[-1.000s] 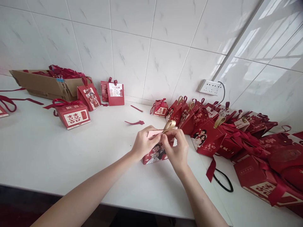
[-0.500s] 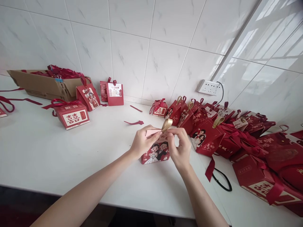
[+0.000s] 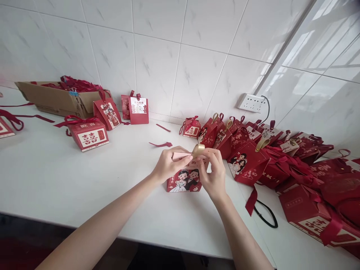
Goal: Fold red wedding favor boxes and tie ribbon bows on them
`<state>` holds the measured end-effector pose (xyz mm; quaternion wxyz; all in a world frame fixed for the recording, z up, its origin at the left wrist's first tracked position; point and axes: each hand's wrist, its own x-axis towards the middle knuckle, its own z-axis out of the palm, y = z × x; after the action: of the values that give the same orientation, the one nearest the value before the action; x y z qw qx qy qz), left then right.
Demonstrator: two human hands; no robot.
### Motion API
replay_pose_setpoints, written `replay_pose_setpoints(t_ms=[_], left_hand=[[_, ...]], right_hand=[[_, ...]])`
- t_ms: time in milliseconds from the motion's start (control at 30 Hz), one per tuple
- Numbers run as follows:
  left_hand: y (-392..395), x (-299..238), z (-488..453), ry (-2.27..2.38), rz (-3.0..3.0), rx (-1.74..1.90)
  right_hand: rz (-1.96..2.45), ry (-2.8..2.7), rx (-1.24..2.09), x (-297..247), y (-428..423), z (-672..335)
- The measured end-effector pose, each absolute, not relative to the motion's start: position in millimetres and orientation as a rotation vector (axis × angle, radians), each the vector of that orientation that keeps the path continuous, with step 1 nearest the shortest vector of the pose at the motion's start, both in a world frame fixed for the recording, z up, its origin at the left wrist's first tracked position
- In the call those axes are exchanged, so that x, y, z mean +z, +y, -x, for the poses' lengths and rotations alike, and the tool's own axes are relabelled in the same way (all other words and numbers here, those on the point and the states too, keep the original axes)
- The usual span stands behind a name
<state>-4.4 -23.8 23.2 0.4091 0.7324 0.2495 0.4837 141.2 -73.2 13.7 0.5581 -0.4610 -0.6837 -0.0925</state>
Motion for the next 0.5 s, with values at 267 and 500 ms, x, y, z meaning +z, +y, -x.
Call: replay_pose_setpoints(t_ms=[267,500], left_hand=[[-24.8,17.3,-1.1,0.691,-1.709,1.252],[-24.6,19.6,1.1,0.694,-1.821,1.258]], right_hand=[[1.102,-1.594,-0.135,14.3,-72.9,-141.0],[1.086,-1.584,-0.059,15.5,-72.9,-142.1]])
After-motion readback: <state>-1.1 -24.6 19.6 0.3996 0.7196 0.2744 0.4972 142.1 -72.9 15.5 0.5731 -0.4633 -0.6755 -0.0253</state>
